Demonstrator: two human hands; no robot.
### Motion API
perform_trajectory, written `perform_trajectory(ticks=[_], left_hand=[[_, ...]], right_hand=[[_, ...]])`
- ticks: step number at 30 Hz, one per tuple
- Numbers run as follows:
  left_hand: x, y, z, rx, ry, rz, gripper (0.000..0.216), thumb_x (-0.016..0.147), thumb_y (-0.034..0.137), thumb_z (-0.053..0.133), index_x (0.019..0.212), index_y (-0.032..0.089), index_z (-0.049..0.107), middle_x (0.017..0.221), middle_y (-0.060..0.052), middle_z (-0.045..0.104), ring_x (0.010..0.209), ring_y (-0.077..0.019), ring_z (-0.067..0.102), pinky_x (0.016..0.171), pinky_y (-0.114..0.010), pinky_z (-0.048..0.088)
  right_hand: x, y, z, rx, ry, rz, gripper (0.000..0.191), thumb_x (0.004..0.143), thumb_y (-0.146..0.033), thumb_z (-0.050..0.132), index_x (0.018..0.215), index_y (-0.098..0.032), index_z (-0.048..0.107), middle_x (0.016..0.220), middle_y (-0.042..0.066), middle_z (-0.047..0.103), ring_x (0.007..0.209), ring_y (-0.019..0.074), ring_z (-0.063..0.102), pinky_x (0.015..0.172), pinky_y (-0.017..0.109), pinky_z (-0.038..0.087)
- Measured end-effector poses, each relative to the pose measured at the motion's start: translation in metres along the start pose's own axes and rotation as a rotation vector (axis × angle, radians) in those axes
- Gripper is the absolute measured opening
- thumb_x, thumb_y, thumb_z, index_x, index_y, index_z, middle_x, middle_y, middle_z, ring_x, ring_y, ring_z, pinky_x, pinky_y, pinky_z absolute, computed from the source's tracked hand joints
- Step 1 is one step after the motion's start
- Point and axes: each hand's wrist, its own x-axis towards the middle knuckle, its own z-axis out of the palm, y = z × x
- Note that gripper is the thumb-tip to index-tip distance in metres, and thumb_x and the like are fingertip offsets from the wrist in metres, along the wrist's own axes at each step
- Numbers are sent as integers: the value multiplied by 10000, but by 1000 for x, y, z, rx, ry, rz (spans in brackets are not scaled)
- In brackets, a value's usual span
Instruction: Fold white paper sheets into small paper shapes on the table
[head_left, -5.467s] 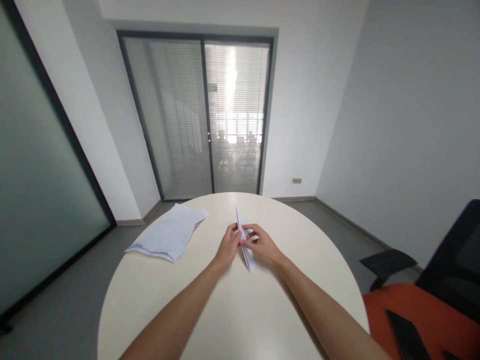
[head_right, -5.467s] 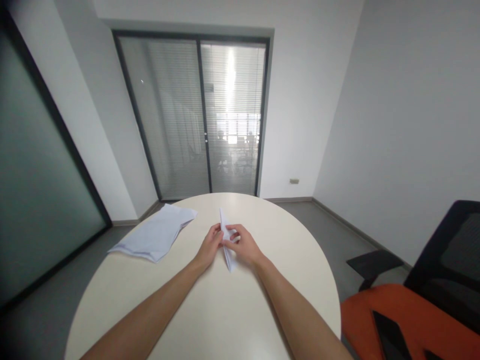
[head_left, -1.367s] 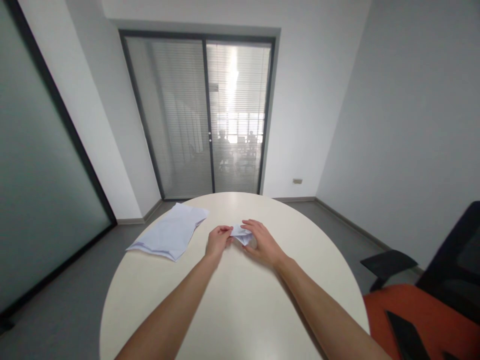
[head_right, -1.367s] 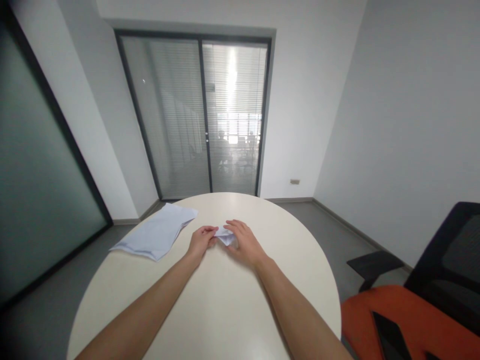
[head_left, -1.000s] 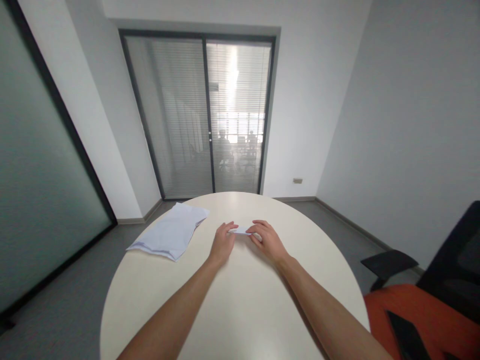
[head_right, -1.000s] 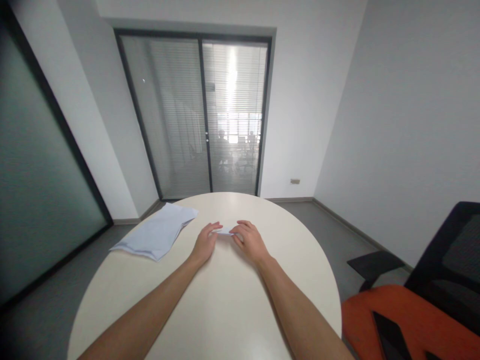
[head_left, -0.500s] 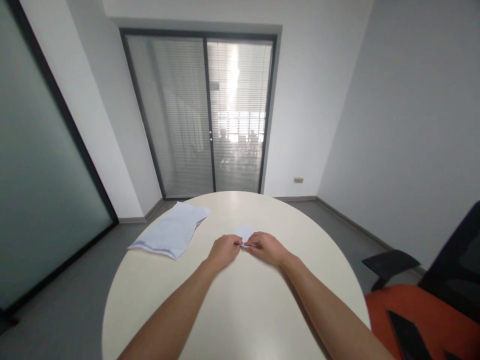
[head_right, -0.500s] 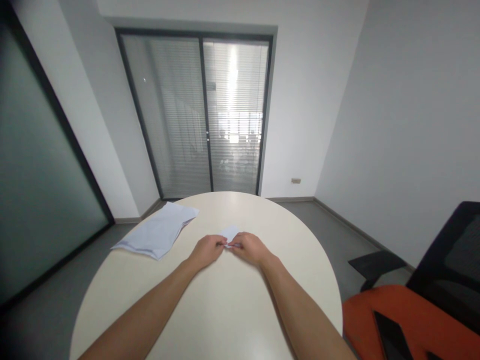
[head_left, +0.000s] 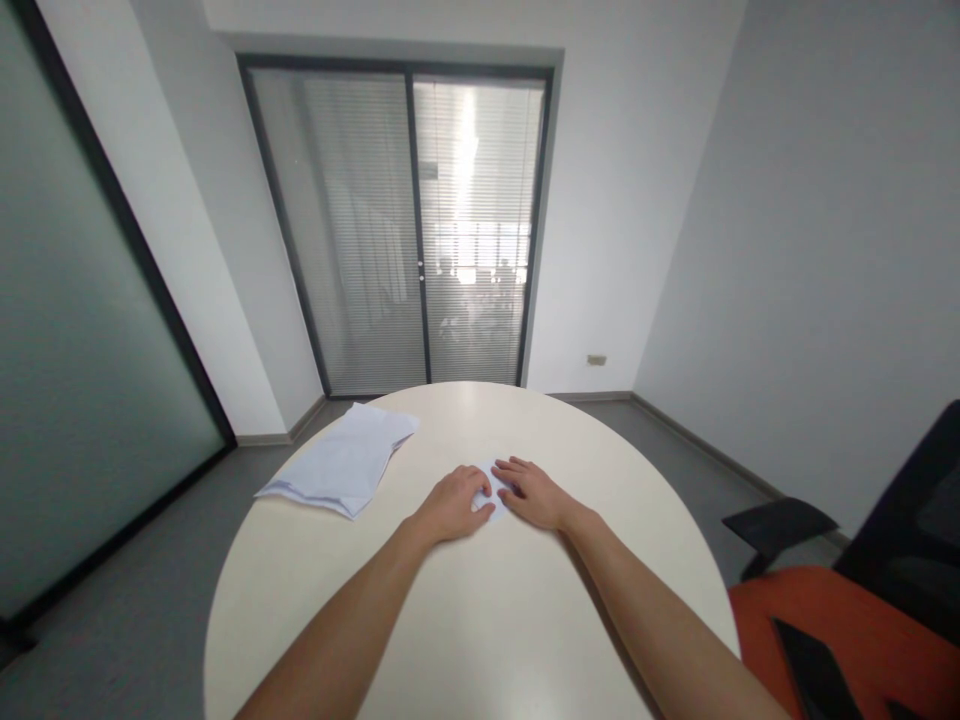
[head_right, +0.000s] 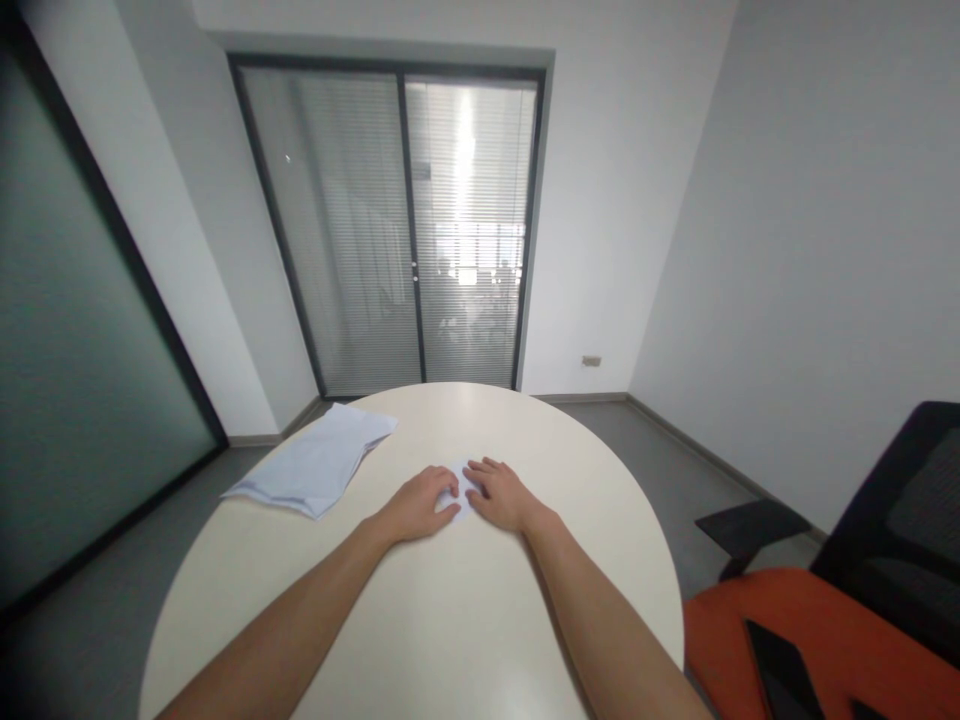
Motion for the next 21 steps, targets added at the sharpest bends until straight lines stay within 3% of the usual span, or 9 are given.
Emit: perform_trajectory(ticks=[3, 6, 12, 18, 21], left_hand=[[-1, -4, 4, -6, -22, 28, 354, 879, 291, 601, 1214, 189, 649, 1309, -113, 650, 1253, -255, 564, 1103, -401, 418], [-2, -6, 6, 6, -56, 27, 410, 898, 344, 593, 1269, 181, 651, 1411, -131, 586, 1339, -267, 511, 1159, -422, 367], [-5, -3, -2, 22, -124, 56, 501, 898, 437, 603, 1337, 197, 628, 1466, -142, 533, 1367, -288, 486, 1162, -447, 358], [-4, -2, 0, 40, -103, 68, 436, 950, 395, 535, 1343, 227, 624, 1464, -116, 541, 1357, -267, 495, 1160, -440, 356], [-3, -4, 4, 70, -84, 61, 392, 970, 364, 500, 1307, 233, 651, 1425, -106, 581, 1318, -260, 528, 1141, -430, 376]], right_hand=[[-1, 4, 3, -25, 5, 97, 445, 946, -311, 540, 1385, -249, 581, 1466, 109, 542, 1384, 345, 455, 1114, 598, 362], [0, 7, 4, -51, 44, 154, 387, 962, -304, 521, 1333, -248, 615, 1438, 105, 572, 1380, 340, 458, 1113, 608, 357], [1, 14, 6, -39, 99, 3, 328, 997, -273, 456, 1243, -248, 671, 1298, 77, 678, 1288, 230, 563, 1181, 493, 316], [-2, 14, 0, -154, 137, 244, 321, 958, -322, 535, 1221, -268, 710, 1338, 129, 643, 1323, 329, 512, 1097, 602, 356], [1, 6, -9, -154, 143, 167, 284, 932, -260, 555, 1131, -236, 756, 1310, 129, 658, 1256, 294, 565, 1084, 517, 400]])
